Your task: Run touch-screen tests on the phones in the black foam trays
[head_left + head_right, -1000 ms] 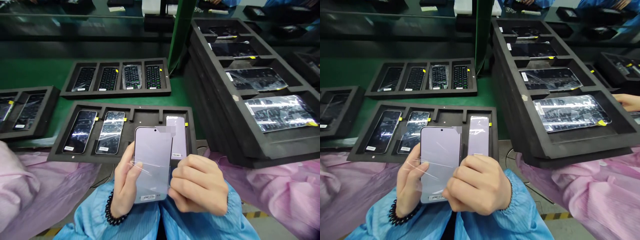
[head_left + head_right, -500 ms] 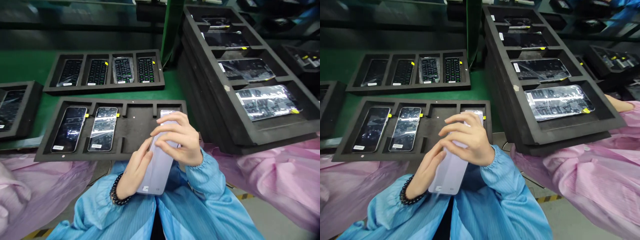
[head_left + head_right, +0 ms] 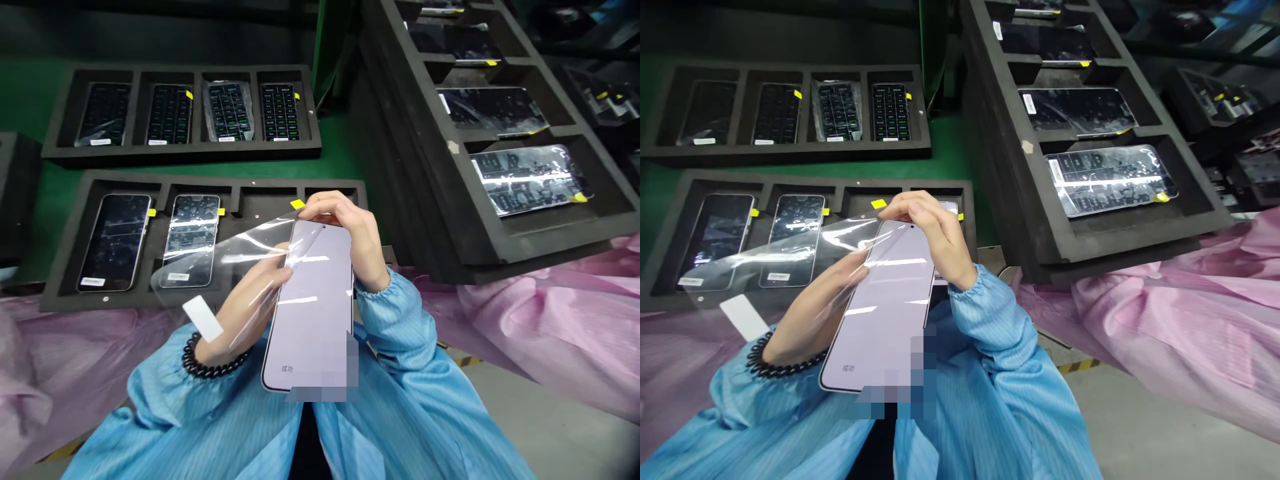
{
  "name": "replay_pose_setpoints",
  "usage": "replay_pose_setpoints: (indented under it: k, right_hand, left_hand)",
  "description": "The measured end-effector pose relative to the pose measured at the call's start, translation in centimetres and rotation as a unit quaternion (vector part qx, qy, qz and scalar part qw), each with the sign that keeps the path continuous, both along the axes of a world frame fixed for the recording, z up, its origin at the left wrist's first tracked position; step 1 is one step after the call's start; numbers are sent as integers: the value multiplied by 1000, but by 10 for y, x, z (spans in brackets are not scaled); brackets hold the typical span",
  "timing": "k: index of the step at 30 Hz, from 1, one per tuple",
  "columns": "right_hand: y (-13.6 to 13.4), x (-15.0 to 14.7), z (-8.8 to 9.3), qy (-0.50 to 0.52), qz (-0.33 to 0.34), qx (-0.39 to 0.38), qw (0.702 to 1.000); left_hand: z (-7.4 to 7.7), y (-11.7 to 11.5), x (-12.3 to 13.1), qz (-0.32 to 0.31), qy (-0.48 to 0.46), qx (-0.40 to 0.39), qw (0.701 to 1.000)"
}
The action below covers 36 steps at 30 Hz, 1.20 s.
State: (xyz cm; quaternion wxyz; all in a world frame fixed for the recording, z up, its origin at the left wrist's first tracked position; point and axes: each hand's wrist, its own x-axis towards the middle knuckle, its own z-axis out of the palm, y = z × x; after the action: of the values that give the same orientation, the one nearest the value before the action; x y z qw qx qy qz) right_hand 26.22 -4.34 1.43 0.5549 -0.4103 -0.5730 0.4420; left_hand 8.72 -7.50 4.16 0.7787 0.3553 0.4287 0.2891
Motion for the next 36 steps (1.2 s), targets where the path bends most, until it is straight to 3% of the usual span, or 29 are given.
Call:
replay_pose_setpoints:
  k: [4, 12, 20, 36]
  right_hand:
    - [2, -1, 0, 23, 1, -3, 1000]
    - [2, -2, 2, 9, 2, -4, 1000]
    - [4, 16, 12, -156, 139, 70, 975]
    - [5, 14, 18, -171, 146, 57, 973]
  left_hand:
    - [5, -1, -1, 8, -16, -22, 1000]
    - [-2, -4, -6, 8, -32, -23, 999]
    - [3, -1, -5, 37, 2, -25, 999]
    - [-1, -2, -9, 30, -22, -5, 999]
